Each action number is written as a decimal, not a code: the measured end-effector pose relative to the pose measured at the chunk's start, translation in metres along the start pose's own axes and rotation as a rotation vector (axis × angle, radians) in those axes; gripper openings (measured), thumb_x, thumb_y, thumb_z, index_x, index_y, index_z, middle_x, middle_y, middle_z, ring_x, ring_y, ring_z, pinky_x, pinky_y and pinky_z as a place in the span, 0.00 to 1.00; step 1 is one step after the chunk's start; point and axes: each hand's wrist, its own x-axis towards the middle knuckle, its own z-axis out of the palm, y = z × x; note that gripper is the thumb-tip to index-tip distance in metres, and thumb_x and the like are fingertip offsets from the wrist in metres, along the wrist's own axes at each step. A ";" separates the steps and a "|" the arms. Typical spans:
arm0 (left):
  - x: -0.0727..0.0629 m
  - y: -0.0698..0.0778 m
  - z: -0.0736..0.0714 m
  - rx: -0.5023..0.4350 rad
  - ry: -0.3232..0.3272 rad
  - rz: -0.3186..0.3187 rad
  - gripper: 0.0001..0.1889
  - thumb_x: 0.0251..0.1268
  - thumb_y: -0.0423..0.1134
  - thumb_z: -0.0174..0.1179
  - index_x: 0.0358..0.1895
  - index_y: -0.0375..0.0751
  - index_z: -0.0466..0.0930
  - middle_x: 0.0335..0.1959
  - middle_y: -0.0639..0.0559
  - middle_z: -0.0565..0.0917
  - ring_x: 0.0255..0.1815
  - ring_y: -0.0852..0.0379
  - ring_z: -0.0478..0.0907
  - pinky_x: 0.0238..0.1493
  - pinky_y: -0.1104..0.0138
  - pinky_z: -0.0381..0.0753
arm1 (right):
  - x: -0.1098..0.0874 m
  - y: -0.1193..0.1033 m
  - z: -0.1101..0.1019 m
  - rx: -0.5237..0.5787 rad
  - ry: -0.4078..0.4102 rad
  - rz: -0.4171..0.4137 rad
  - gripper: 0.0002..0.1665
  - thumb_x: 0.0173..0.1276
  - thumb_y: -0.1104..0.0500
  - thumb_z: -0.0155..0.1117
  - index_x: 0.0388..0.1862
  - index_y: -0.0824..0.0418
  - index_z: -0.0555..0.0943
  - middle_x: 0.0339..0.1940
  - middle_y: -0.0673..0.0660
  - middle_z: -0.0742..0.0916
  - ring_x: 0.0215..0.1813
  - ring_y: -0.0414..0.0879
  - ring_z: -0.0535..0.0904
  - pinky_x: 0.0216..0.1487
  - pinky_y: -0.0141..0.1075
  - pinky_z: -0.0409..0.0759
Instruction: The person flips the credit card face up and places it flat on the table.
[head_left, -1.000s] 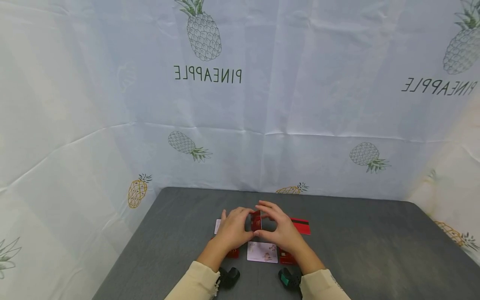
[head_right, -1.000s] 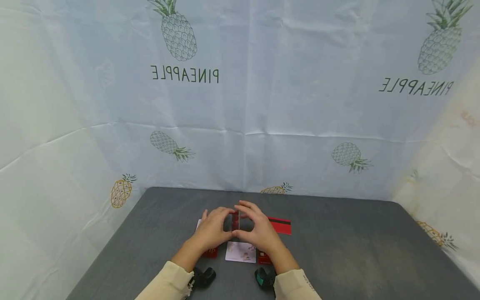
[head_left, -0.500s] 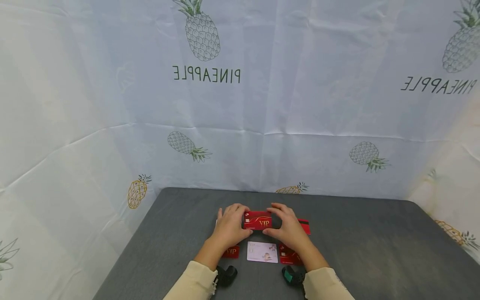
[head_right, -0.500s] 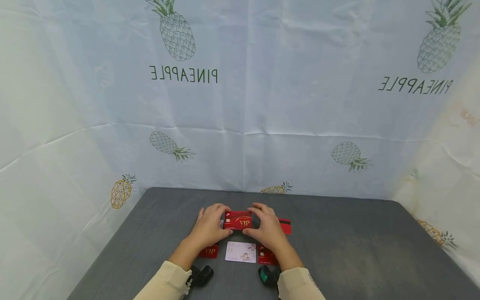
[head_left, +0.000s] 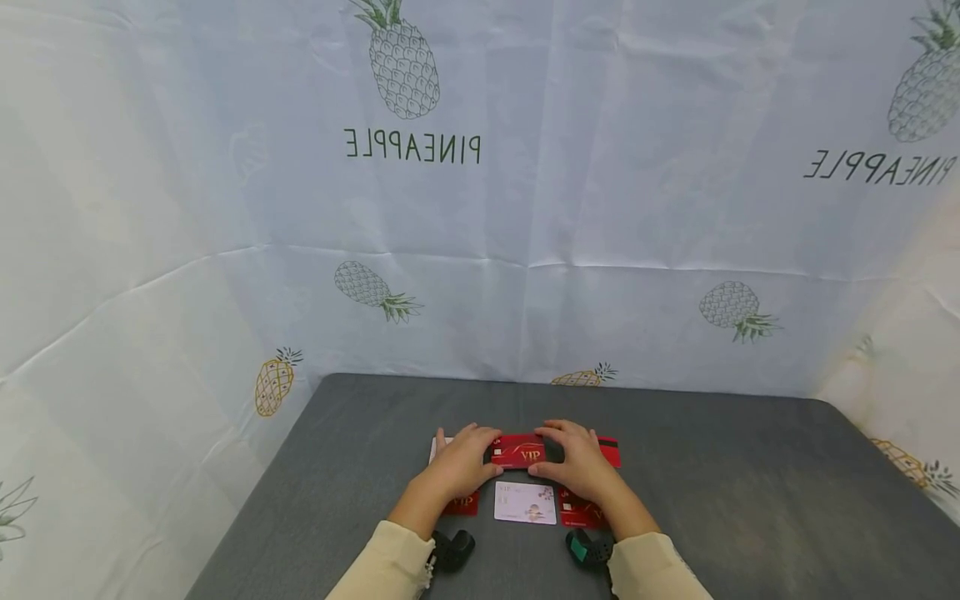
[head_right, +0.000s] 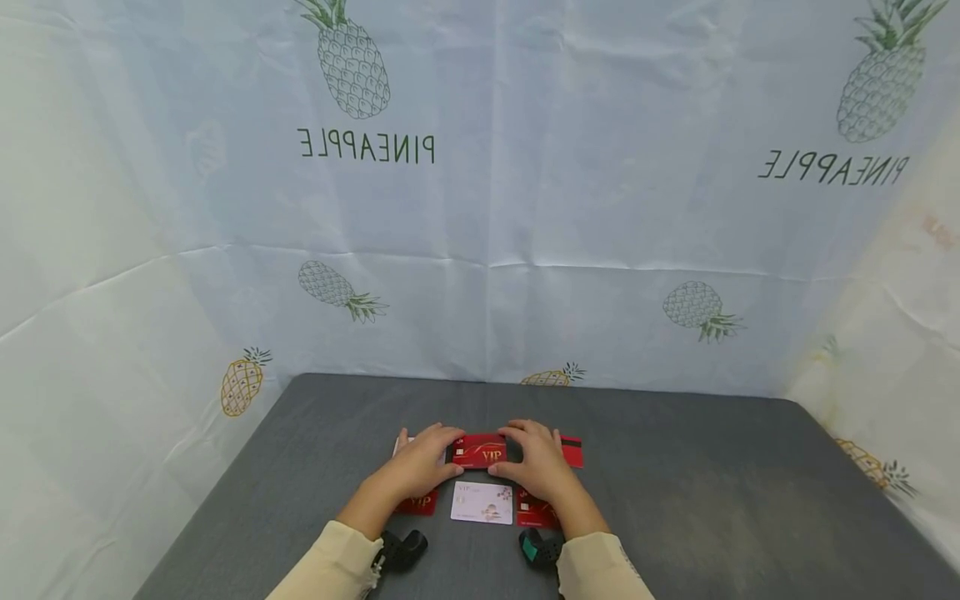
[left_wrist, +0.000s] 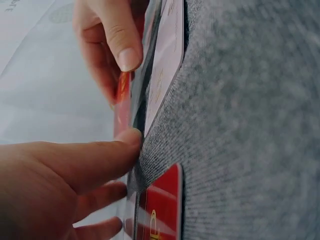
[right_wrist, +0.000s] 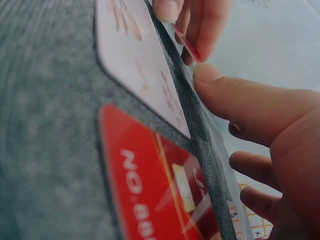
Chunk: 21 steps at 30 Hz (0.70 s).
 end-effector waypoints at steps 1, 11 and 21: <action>0.000 0.000 0.000 0.007 -0.005 0.000 0.29 0.62 0.48 0.67 0.67 0.49 0.74 0.67 0.50 0.75 0.74 0.44 0.63 0.68 0.29 0.45 | 0.000 0.000 0.000 -0.007 -0.002 -0.001 0.38 0.56 0.42 0.75 0.64 0.53 0.78 0.69 0.59 0.76 0.74 0.61 0.63 0.72 0.70 0.44; -0.001 0.002 0.000 0.062 -0.039 -0.011 0.28 0.63 0.50 0.65 0.65 0.47 0.74 0.69 0.48 0.72 0.75 0.44 0.61 0.68 0.30 0.48 | -0.002 -0.002 -0.002 -0.019 -0.046 0.042 0.38 0.54 0.43 0.76 0.62 0.55 0.80 0.71 0.62 0.73 0.76 0.66 0.57 0.73 0.68 0.44; -0.002 0.001 0.001 0.064 -0.029 -0.005 0.26 0.63 0.50 0.64 0.64 0.48 0.75 0.69 0.49 0.72 0.74 0.44 0.62 0.68 0.30 0.49 | -0.002 -0.001 -0.002 -0.022 -0.060 0.052 0.39 0.50 0.44 0.77 0.62 0.55 0.80 0.71 0.62 0.72 0.77 0.67 0.55 0.73 0.68 0.43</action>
